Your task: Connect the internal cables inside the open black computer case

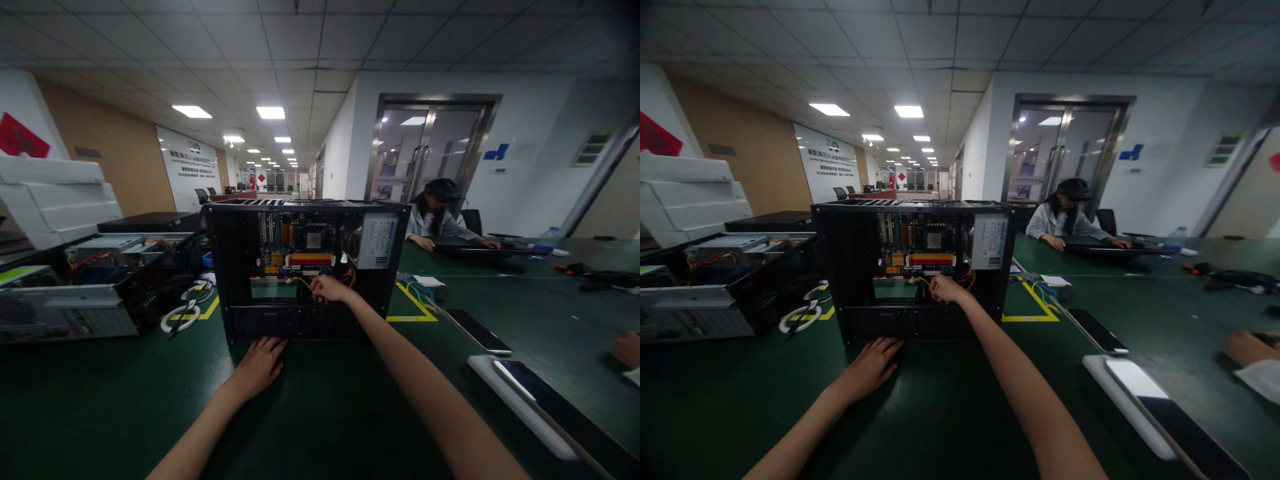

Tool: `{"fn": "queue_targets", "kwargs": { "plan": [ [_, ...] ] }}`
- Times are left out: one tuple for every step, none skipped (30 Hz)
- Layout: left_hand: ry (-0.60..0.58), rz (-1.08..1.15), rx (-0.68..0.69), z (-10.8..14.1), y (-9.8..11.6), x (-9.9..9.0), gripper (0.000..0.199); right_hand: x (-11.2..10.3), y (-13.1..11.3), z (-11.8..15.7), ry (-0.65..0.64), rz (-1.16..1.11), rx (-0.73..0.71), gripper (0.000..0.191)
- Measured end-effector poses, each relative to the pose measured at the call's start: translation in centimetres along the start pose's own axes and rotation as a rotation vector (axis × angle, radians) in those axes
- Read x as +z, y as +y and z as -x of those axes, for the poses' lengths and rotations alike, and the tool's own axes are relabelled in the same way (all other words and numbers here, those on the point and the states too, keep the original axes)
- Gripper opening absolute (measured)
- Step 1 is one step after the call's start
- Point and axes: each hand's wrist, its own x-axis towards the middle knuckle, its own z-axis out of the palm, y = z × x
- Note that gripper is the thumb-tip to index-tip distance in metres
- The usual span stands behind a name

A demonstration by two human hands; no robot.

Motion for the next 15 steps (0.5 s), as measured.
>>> {"fn": "queue_targets", "kwargs": {
  "plan": [
    [0.002, -0.001, 0.000, 0.0, 0.0, 0.0, 0.046, 0.2, 0.0, -0.5, -0.009, 0.030, -0.007, 0.015],
    [0.002, -0.001, -0.001, 0.0, 0.1, 0.0, 0.046, 0.5, 0.0, -1.0, -0.018, 0.067, -0.010, 0.015],
    [0.003, -0.001, -0.001, 0.0, 0.1, -0.1, 0.046, 0.7, -0.1, -1.6, -0.027, 0.109, -0.011, 0.015],
    [0.003, -0.001, -0.001, 0.0, 0.1, -0.1, 0.046, 1.0, -0.1, -2.1, -0.038, 0.154, -0.009, 0.015],
    [0.003, -0.001, 0.001, 0.1, 0.2, -0.2, 0.046, 1.3, -0.1, -2.6, -0.051, 0.201, -0.006, 0.013],
    [0.002, -0.002, 0.002, 0.1, 0.2, -0.2, 0.047, 1.5, -0.2, -3.0, -0.067, 0.246, 0.002, 0.012],
    [0.002, -0.003, 0.003, 0.1, 0.3, -0.3, 0.047, 1.8, -0.3, -3.4, -0.084, 0.285, 0.014, 0.010],
    [-0.002, -0.003, 0.001, 0.1, 0.3, -0.3, 0.047, 2.1, -0.3, -3.7, -0.105, 0.317, 0.028, 0.010],
    [-0.008, -0.002, -0.002, 0.1, 0.3, -0.4, 0.047, 2.3, -0.4, -4.0, -0.127, 0.342, 0.045, 0.011],
    [-0.013, -0.001, -0.007, 0.1, 0.4, -0.4, 0.047, 2.5, -0.5, -4.3, -0.149, 0.363, 0.059, 0.011],
    [-0.015, 0.001, -0.011, 0.1, 0.4, -0.5, 0.047, 2.8, -0.5, -4.6, -0.170, 0.381, 0.070, 0.013],
    [-0.015, 0.004, -0.010, 0.2, 0.4, -0.6, 0.046, 3.0, -0.5, -4.8, -0.188, 0.400, 0.077, 0.015],
    [-0.014, 0.007, -0.006, 0.2, 0.4, -0.6, 0.046, 3.3, -0.4, -5.1, -0.203, 0.423, 0.078, 0.018],
    [-0.010, 0.010, 0.000, 0.2, 0.5, -0.6, 0.046, 3.5, -0.3, -5.3, -0.213, 0.448, 0.074, 0.021],
    [-0.006, 0.015, 0.007, 0.2, 0.4, -0.6, 0.045, 3.7, -0.2, -5.6, -0.221, 0.470, 0.067, 0.024]
  ]
}}
